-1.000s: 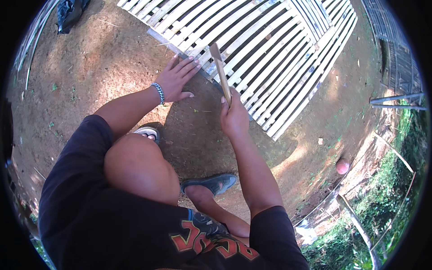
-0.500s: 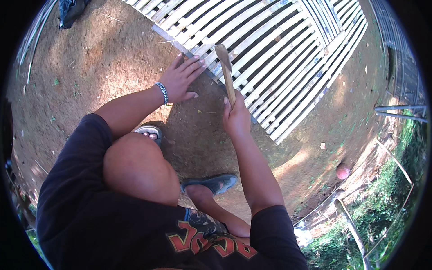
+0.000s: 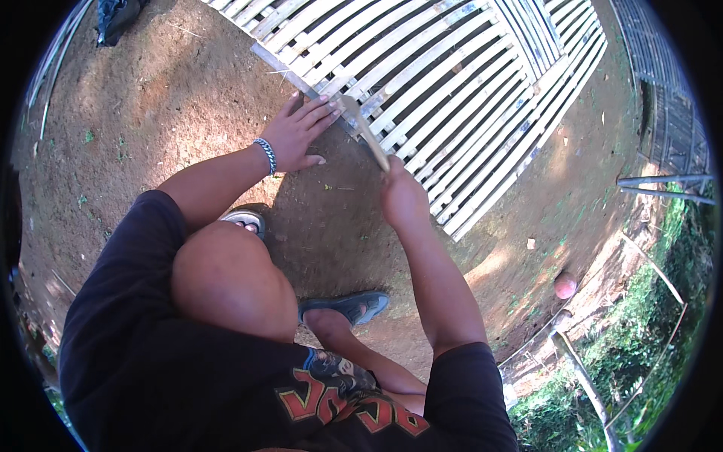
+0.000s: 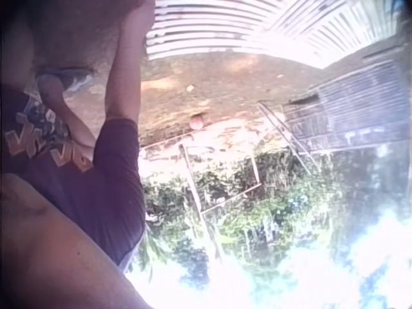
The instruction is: The person assembles a white slatted wooden structure on the ground. They position a metal bar along the bottom edge and use a hammer to drive nails into the wood, securing the bar in place. The person repeatedly adjusts the bar and hammers along its length.
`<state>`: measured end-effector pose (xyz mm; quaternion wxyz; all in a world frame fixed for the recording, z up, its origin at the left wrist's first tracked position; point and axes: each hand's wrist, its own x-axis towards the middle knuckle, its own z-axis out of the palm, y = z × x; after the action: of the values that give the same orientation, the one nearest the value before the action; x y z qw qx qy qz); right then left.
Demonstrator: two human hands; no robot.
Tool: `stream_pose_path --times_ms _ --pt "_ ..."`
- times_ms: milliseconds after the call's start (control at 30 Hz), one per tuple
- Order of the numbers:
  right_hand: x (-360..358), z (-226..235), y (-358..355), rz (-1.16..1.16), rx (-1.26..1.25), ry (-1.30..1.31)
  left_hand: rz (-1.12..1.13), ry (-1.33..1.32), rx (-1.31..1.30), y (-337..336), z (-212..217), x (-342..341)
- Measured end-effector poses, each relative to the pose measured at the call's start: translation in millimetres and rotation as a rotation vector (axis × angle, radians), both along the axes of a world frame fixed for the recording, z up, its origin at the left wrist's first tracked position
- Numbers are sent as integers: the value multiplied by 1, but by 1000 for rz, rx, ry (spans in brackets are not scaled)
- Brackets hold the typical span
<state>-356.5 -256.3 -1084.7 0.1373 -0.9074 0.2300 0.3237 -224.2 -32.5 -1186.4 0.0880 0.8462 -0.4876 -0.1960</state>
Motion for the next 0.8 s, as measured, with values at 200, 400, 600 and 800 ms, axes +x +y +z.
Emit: stream_pose_path --times_ms 200,400,600,800 --pt "-7 14 9 -35 88 -347 9 -22 -42 4 -4 0" --pt "-6 -5 0 -8 -24 -97 -8 -11 -56 4 -8 -1" --pt "-8 8 19 33 73 -427 -15 8 26 2 2 0" --pt "0 5 15 16 5 -220 -7 -9 -19 7 -5 1"
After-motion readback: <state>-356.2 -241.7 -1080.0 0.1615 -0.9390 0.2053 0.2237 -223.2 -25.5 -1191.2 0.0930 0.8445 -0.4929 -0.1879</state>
